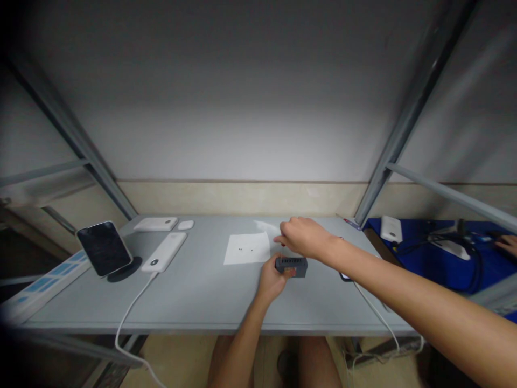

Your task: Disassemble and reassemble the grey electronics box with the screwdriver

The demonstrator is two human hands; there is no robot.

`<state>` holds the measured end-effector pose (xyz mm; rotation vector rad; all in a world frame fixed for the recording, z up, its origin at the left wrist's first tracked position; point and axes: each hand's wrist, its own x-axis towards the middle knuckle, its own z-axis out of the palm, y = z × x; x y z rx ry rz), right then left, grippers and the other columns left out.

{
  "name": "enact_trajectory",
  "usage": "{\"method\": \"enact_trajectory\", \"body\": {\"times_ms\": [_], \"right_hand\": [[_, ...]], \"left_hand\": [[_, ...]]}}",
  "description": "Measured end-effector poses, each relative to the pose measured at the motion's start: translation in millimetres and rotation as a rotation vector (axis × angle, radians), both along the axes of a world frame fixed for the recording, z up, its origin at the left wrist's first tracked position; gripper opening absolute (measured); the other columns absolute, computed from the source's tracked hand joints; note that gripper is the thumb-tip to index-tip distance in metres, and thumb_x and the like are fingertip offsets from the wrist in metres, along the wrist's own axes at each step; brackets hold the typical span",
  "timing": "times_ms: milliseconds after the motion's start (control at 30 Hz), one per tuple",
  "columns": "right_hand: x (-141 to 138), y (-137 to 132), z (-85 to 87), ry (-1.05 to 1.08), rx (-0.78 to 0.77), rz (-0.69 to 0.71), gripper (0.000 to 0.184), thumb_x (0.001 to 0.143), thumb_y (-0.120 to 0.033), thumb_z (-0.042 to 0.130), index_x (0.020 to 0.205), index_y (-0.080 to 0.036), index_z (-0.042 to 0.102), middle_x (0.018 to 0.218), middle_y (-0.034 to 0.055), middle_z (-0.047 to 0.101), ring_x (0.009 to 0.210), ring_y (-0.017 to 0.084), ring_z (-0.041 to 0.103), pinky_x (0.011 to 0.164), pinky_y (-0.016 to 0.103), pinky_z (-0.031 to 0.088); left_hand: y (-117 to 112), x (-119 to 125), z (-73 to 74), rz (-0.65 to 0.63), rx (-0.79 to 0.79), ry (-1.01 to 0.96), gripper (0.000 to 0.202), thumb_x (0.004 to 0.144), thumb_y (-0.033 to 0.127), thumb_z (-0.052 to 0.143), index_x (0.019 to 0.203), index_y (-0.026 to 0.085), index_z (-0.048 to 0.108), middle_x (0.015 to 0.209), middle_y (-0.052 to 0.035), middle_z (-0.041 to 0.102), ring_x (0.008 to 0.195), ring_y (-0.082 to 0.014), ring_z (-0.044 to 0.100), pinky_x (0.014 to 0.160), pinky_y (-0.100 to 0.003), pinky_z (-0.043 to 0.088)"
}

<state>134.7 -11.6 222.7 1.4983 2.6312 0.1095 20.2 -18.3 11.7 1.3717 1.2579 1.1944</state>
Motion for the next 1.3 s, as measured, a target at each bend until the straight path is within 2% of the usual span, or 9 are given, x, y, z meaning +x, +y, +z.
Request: {"method": "enact_trajectory", "body": {"times_ms": [200,300,433,533,633,867,1033,1200,1300], "right_hand": [[0.9,2.9,-5.6,0.041,-0.047,0.026,0.036,0.104,-0.041,0.051,0.106,-0.014,0.074,0.091,0.0164,0.078,0.087,0.029,0.076,0.067,0.03,0.046],[0.1,3.9,-5.2,0.09,-0.14,0.137,0.02,0.097,-0.02,0.058,0.108,-0.016,0.073,0.096,0.0117,0.079,0.09,0.025,0.074,0.068,0.027,0.044],[-2.7,4.8,-2.0,0.051,-0.229,0.275,0.032,0.077,0.0,0.061,0.101,-0.018,0.074,0.101,0.008,0.078,0.092,0.022,0.071,0.069,0.026,0.042],[-7.0,2.4,-0.7,0.012,-0.2,0.333,0.016,0.09,-0.014,0.062,0.104,-0.018,0.071,0.101,0.0105,0.077,0.09,0.024,0.072,0.07,0.027,0.042],[-13.8,-2.5,0.1,-0.083,-0.079,0.256,0.032,0.106,-0.035,0.045,0.116,-0.013,0.066,0.095,0.0171,0.078,0.085,0.027,0.073,0.069,0.031,0.042],[-17.8,-10.0,8.0,-0.129,-0.232,0.328,0.028,0.09,-0.013,0.065,0.118,-0.012,0.065,0.104,0.017,0.076,0.091,0.028,0.072,0.067,0.03,0.04],[-7.7,-8.1,8.8,-0.069,-0.267,0.366,0.019,0.084,-0.009,0.065,0.101,-0.018,0.07,0.103,0.0115,0.077,0.094,0.026,0.072,0.071,0.03,0.041],[-9.8,-7.6,5.2,-0.136,-0.125,0.26,0.028,0.102,-0.031,0.049,0.114,-0.013,0.068,0.096,0.0173,0.078,0.086,0.031,0.075,0.068,0.034,0.044],[-11.7,-2.9,4.0,-0.258,-0.061,0.229,0.036,0.105,-0.027,0.042,0.123,-0.006,0.064,0.097,0.0227,0.078,0.09,0.034,0.075,0.068,0.036,0.045]], "left_hand": [[0.2,-0.2,-0.6,-0.009,-0.004,-0.009,0.029,0.061,0.004,0.08,0.078,0.018,0.061,0.069,0.007,0.061,0.066,-0.0117,0.054,0.062,-0.02,0.038],[0.7,0.8,-0.4,-0.005,0.006,-0.017,0.031,0.06,0.002,0.08,0.079,0.018,0.062,0.071,0.0065,0.063,0.068,-0.0122,0.057,0.063,-0.02,0.04],[0.8,2.6,2.6,0.007,-0.008,-0.025,0.032,0.059,-0.001,0.078,0.08,0.018,0.062,0.073,0.0054,0.067,0.07,-0.0146,0.062,0.063,-0.021,0.043],[0.1,3.3,4.8,0.016,-0.002,-0.007,0.031,0.06,-0.001,0.077,0.081,0.018,0.064,0.074,0.0036,0.07,0.071,-0.0165,0.064,0.063,-0.022,0.044],[-0.7,2.9,5.5,0.016,0.001,0.014,0.031,0.061,-0.001,0.077,0.084,0.017,0.067,0.075,0.0022,0.072,0.071,-0.0178,0.065,0.062,-0.023,0.044],[-0.3,2.7,3.0,0.007,-0.009,0.01,0.033,0.062,0.002,0.078,0.089,0.019,0.071,0.085,0.0,0.077,0.08,-0.0223,0.071,0.067,-0.025,0.049],[1.3,2.3,0.4,0.019,0.01,0.027,0.034,0.059,0.002,0.079,0.087,0.018,0.071,0.085,0.0003,0.076,0.081,-0.0223,0.069,0.069,-0.025,0.049],[1.5,2.1,0.4,0.004,0.014,0.007,0.029,0.061,0.004,0.076,0.085,0.017,0.067,0.077,0.0021,0.071,0.072,-0.0178,0.065,0.064,-0.023,0.045],[0.2,2.3,2.8,0.013,-0.014,-0.008,0.029,0.059,0.002,0.076,0.078,0.018,0.061,0.07,0.0051,0.066,0.067,-0.0142,0.059,0.061,-0.021,0.041]]}}
